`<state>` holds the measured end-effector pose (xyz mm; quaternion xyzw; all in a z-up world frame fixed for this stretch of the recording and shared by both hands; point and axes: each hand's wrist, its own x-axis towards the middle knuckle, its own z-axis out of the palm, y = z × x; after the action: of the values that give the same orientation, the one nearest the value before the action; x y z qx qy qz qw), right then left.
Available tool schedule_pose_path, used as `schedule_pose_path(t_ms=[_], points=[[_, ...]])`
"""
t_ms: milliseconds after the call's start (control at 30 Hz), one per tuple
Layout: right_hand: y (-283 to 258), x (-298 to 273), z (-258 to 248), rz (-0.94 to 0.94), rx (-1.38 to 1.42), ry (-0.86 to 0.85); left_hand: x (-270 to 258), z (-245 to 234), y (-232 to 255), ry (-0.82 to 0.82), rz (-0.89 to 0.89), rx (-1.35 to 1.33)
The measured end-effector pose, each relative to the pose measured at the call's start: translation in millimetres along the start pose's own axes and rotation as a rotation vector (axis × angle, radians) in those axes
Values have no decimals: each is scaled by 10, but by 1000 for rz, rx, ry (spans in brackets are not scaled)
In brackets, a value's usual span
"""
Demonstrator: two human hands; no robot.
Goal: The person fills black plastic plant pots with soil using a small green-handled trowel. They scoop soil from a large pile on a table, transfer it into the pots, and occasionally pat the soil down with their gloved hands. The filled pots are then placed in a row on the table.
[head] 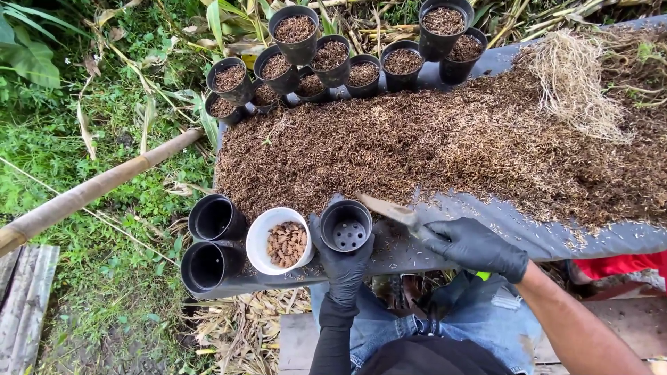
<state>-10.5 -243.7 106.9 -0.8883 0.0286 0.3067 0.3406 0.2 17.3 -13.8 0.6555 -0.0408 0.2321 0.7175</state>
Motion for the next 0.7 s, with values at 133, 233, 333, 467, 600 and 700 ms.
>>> schedule_pose_path(t_ms=[133, 233, 333, 467, 600, 700], points=[[355, 108, -17, -47, 340, -4, 7, 54, 131, 20, 0, 50], [287, -71, -142, -33, 576, -18, 4, 76, 125, 10, 1, -1], [213, -173, -286, 125, 400, -38, 24, 109, 122, 4, -1, -28], [468, -114, -415, 221, -175, 34, -1, 112, 139, -13, -2, -8], [225, -354, -593, 85, -353, -21, 8, 126, 159, -15, 8, 4], [61, -356, -612, 99, -484, -147, 27, 157, 169, -13, 16, 16]])
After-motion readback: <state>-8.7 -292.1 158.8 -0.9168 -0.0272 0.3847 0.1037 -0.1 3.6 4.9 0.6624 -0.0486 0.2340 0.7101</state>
